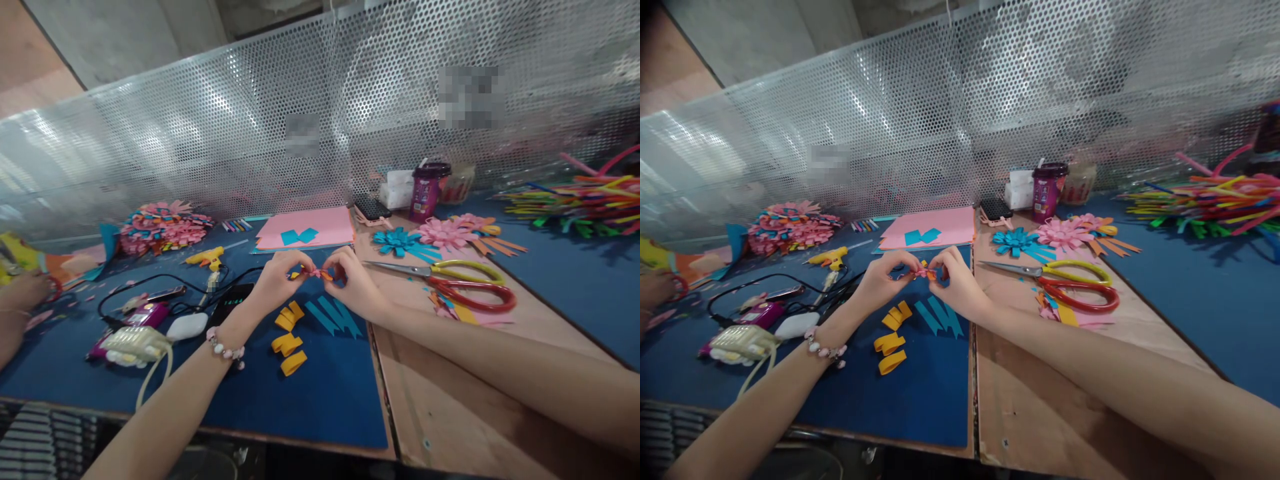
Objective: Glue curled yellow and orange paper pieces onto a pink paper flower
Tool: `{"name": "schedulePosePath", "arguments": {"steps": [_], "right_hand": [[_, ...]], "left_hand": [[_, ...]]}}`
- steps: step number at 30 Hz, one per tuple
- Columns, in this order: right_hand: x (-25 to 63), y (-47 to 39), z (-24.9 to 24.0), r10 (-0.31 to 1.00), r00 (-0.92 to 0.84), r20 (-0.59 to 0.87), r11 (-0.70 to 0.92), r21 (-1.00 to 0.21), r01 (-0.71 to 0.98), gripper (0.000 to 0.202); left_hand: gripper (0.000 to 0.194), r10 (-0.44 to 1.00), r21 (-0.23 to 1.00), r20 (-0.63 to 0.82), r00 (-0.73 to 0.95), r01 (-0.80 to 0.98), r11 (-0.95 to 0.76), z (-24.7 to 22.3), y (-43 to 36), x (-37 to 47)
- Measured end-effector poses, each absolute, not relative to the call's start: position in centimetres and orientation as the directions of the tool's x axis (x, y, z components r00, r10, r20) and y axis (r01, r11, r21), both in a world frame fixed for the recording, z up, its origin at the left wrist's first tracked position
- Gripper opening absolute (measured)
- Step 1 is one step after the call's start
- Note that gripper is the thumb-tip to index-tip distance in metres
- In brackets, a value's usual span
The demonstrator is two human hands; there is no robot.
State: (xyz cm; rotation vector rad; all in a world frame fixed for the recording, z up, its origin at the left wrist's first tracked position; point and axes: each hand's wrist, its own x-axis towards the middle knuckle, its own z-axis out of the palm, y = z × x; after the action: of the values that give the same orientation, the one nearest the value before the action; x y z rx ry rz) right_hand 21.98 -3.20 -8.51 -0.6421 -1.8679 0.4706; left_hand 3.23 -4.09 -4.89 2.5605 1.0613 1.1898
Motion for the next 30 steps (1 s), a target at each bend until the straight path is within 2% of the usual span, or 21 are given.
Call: {"name": "schedulePosePath", "arguments": {"steps": [10, 18, 22, 26, 30], "right_hand": [[21.94, -3.28, -8.39, 0.613, -0.325, 0.72, 0.789, -0.581, 0.2, 0.022], [21.97, -3.41, -8.35, 0.613, -0.329, 0.719, 0.789, -0.582, 0.198, 0.018], [21.94, -3.52, -8.16, 0.614, -0.325, 0.719, 0.788, -0.581, 0.204, 0.013], [21.99, -3.53, -8.14, 0.62, -0.32, 0.716, 0.782, -0.593, 0.191, 0.01], [21.99, -3.47, -8.28, 0.664, -0.281, 0.692, 0.743, -0.652, 0.152, 0.018]], "left_hand": [[0.009, 0.579, 0.257, 0.649, 0.493, 0.575, -0.777, -4.78, -4.15, 3.12], [0.01, 0.581, 0.251, 0.647, 0.493, 0.582, -0.773, -4.7, -4.22, 3.17], [0.009, 0.599, 0.292, 0.64, 0.481, 0.569, -0.769, -4.53, -4.35, 3.26], [0.006, 0.642, 0.391, 0.624, 0.445, 0.534, -0.75, -4.54, -4.42, 3.31], [0.007, 0.713, 0.504, 0.602, 0.36, 0.521, -0.689, -4.91, -4.18, 3.25]]}}
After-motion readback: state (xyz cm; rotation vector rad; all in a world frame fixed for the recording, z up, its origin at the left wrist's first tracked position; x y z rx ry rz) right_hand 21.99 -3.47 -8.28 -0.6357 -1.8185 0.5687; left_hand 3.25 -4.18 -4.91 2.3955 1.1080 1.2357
